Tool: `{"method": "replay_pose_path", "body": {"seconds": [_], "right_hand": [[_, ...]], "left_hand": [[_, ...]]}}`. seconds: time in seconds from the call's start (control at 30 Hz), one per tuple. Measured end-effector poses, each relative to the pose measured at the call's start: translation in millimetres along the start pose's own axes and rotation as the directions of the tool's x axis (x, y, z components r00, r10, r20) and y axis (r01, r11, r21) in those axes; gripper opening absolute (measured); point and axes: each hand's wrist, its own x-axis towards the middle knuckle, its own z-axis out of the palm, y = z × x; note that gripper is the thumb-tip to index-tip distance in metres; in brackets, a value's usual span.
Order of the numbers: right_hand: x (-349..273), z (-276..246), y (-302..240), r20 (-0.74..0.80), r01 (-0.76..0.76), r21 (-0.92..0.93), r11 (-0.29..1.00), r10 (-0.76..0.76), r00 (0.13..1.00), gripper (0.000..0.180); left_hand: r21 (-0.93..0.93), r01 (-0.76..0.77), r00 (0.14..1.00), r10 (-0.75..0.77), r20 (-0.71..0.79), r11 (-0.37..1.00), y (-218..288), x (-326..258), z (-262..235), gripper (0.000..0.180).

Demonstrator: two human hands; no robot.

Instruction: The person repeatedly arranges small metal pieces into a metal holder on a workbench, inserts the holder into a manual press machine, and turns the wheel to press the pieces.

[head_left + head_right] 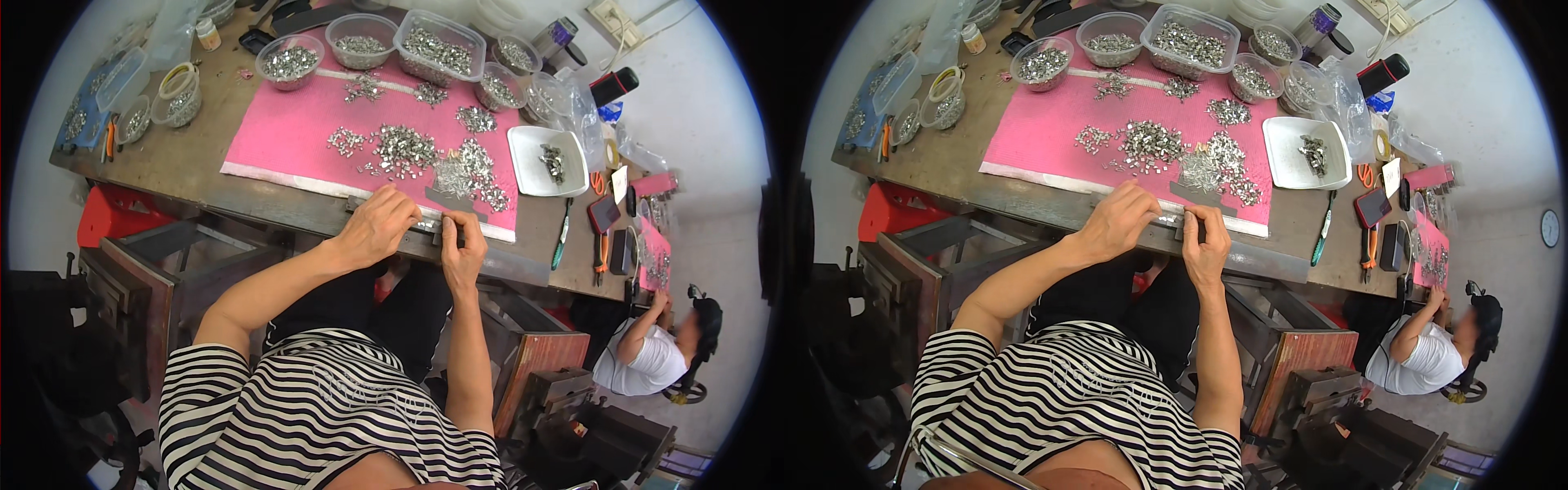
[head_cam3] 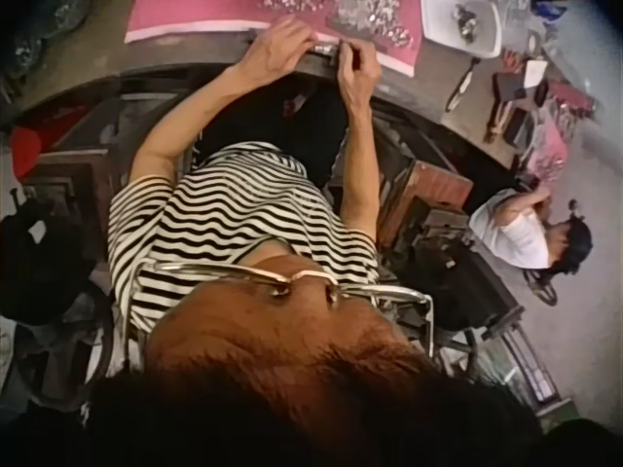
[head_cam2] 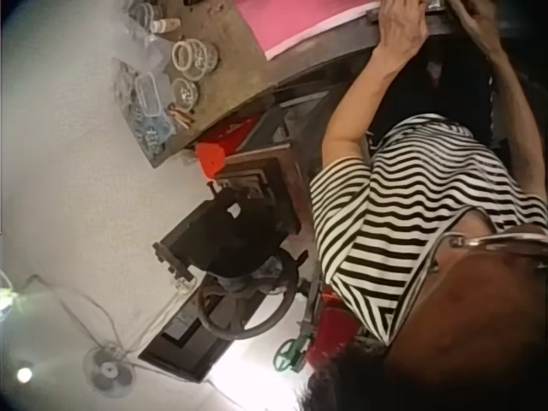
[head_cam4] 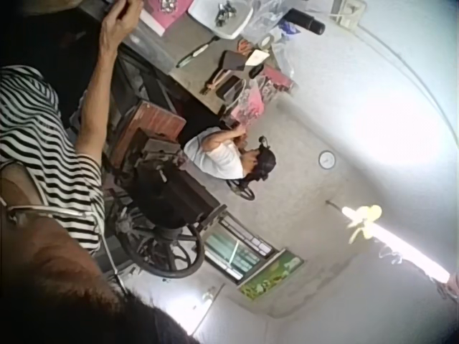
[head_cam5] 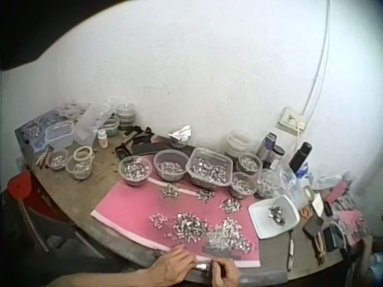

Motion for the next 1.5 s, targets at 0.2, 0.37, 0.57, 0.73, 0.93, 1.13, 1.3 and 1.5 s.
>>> {"method": "replay_pose_path", "body": {"seconds": [0.2,0.37,0.57,0.73,0.93,1.13,1.3,1.5], "right_hand": [[-1,2,2,0.000,0.043,-0.020,0.999,-0.043,0.999,0.006],[-2,3,2,0.003,0.061,-0.029,0.998,-0.061,0.998,0.007],[26,-8,10,0.084,0.136,-0.239,0.961,-0.119,0.989,0.013],[48,-8,21,0.226,0.222,-0.327,0.918,-0.153,0.962,0.014],[68,-16,16,0.367,-0.042,-0.258,0.965,0.138,0.920,0.014],[78,-17,16,0.432,0.061,-0.339,0.939,0.097,0.896,0.016],[80,-15,13,0.471,0.091,-0.388,0.917,0.112,0.875,0.015],[71,-13,10,0.455,0.180,-0.405,0.896,0.026,0.890,0.012]], "left_hand": [[0.070,-0.159,0.986,0.162,-0.041,0.985,3,-4,0,0.011],[0.065,-0.050,0.997,0.053,-0.051,0.997,6,-6,1,0.012],[0.049,-0.045,0.998,0.046,-0.037,0.998,11,-2,-4,0.013],[0.050,-0.018,0.999,0.019,-0.026,0.999,7,-5,-4,0.012],[0.090,0.075,0.997,-0.076,0.005,0.993,14,-1,-3,0.011],[0.093,0.025,1.000,-0.025,-0.008,0.995,13,2,3,0.014],[0.166,0.036,0.997,-0.047,0.063,0.985,13,0,3,0.021],[0.113,0.038,0.998,-0.032,-0.056,0.993,14,-15,-13,0.031]]}}
